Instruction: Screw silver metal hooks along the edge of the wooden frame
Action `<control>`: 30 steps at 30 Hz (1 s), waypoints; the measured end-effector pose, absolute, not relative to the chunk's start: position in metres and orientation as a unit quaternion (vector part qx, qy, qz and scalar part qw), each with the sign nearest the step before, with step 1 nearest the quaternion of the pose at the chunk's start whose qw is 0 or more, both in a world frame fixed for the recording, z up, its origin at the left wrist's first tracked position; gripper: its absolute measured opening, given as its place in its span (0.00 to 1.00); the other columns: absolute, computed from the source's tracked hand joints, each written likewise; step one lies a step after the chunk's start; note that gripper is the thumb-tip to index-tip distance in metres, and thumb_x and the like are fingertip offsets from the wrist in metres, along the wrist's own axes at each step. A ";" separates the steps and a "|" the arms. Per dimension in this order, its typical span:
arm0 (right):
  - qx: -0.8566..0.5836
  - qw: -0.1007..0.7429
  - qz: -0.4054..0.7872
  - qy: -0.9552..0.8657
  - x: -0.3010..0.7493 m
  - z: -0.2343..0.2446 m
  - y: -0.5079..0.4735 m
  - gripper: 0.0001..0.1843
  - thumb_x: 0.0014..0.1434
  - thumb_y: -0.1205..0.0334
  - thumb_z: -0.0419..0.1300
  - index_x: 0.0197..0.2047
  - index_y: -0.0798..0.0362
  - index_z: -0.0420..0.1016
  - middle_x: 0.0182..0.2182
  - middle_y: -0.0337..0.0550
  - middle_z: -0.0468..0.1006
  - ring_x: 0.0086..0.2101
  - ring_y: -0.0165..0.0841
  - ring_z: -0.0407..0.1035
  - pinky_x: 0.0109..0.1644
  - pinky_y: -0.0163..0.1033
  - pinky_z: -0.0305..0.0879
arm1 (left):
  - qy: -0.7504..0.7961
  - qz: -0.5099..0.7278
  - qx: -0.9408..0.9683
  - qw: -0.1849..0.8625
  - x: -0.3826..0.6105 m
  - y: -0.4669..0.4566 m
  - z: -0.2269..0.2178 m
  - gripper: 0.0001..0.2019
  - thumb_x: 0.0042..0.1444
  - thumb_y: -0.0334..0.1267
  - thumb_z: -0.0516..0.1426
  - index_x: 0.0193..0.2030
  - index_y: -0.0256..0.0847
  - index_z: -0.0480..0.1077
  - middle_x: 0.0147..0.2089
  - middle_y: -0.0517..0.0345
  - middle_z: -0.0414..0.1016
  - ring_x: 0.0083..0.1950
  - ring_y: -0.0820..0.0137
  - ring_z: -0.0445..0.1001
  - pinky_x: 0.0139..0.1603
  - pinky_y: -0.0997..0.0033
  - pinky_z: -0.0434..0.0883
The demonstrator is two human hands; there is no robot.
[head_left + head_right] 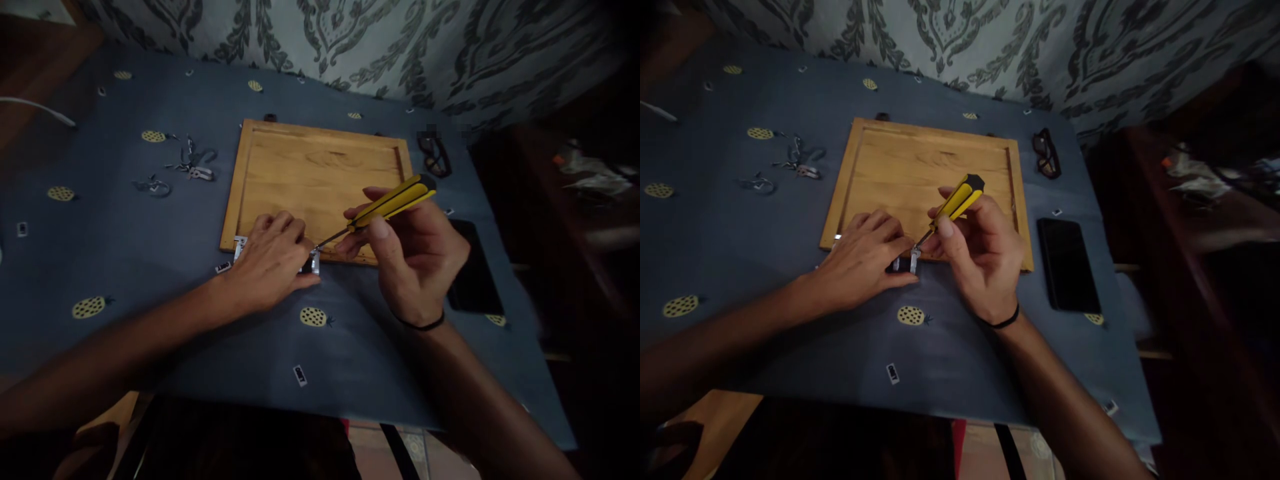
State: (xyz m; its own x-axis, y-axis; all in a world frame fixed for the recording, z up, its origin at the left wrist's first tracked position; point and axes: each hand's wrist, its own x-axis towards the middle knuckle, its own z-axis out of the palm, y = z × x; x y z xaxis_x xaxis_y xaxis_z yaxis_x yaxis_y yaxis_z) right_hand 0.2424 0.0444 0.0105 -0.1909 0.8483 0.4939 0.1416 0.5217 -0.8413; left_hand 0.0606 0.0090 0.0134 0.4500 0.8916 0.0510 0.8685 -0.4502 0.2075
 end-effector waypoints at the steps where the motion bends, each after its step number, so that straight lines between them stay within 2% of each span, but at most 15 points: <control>1: -0.360 0.518 0.335 -0.700 0.243 0.011 0.045 0.13 0.65 0.55 0.65 0.53 0.42 0.78 0.41 0.38 0.84 0.24 0.27 0.77 0.27 0.34 0.76 | 0.518 0.078 0.849 0.074 0.060 0.009 0.013 0.18 0.61 0.50 0.65 0.48 0.36 0.79 0.47 0.45 0.75 0.56 0.51 0.68 0.54 0.52 0.64; 4: -0.362 0.517 0.334 -0.701 0.243 0.012 0.047 0.13 0.64 0.55 0.65 0.52 0.42 0.79 0.41 0.38 0.85 0.23 0.26 0.76 0.25 0.33 0.76 | 0.515 0.090 0.850 0.065 0.060 0.009 0.013 0.17 0.61 0.49 0.65 0.47 0.36 0.79 0.47 0.45 0.76 0.55 0.51 0.68 0.53 0.53 0.64; 8: -0.368 0.534 0.344 -0.679 0.241 0.016 0.048 0.08 0.59 0.57 0.71 0.39 0.50 0.79 0.37 0.37 0.85 0.20 0.24 0.73 0.22 0.30 0.74 | 0.516 0.087 0.850 0.065 0.060 0.009 0.013 0.17 0.60 0.49 0.65 0.46 0.36 0.79 0.46 0.45 0.75 0.55 0.51 0.68 0.52 0.53 0.64; 11: -0.359 0.537 0.352 -0.678 0.239 0.018 0.047 0.09 0.57 0.57 0.72 0.35 0.51 0.77 0.35 0.37 0.85 0.19 0.24 0.73 0.22 0.31 0.74 | 0.517 0.078 0.849 0.072 0.060 0.009 0.014 0.18 0.61 0.49 0.65 0.47 0.35 0.79 0.47 0.45 0.75 0.55 0.51 0.68 0.53 0.53 0.65; 15: -0.352 0.531 0.361 -0.681 0.241 0.015 0.047 0.10 0.57 0.59 0.73 0.38 0.49 0.76 0.34 0.35 0.84 0.21 0.25 0.75 0.24 0.31 0.77 | 0.516 0.080 0.850 0.071 0.060 0.009 0.014 0.18 0.60 0.49 0.65 0.46 0.35 0.79 0.47 0.45 0.75 0.55 0.52 0.68 0.52 0.54 0.64; 20: -0.346 0.514 0.347 -0.704 0.243 0.012 0.046 0.13 0.63 0.55 0.67 0.50 0.45 0.78 0.38 0.37 0.85 0.25 0.28 0.78 0.30 0.36 0.80 | 0.520 0.070 0.848 0.077 0.061 0.009 0.015 0.18 0.61 0.50 0.65 0.47 0.35 0.79 0.47 0.44 0.75 0.56 0.51 0.68 0.53 0.54 0.64; 23: -0.357 0.520 0.332 -0.702 0.242 0.013 0.044 0.10 0.65 0.56 0.66 0.49 0.44 0.81 0.37 0.37 0.84 0.24 0.28 0.77 0.29 0.36 0.78 | 0.521 0.062 0.847 0.084 0.061 0.010 0.017 0.19 0.61 0.50 0.64 0.48 0.34 0.79 0.49 0.44 0.75 0.57 0.50 0.68 0.53 0.53 0.64; 27: -0.346 0.574 0.318 -0.671 0.240 0.015 0.041 0.08 0.64 0.57 0.67 0.47 0.43 0.82 0.36 0.37 0.84 0.23 0.29 0.77 0.26 0.36 0.75 | 0.519 0.058 0.849 0.083 0.062 0.011 0.017 0.19 0.61 0.50 0.64 0.48 0.34 0.79 0.48 0.43 0.75 0.56 0.51 0.68 0.53 0.54 0.65; 30: -0.345 0.575 0.327 -0.666 0.239 0.016 0.041 0.07 0.64 0.58 0.67 0.46 0.43 0.83 0.35 0.38 0.83 0.23 0.29 0.77 0.26 0.36 0.75 | 0.521 0.055 0.848 0.086 0.062 0.011 0.017 0.19 0.61 0.49 0.64 0.49 0.34 0.79 0.48 0.44 0.75 0.56 0.51 0.68 0.53 0.54 0.65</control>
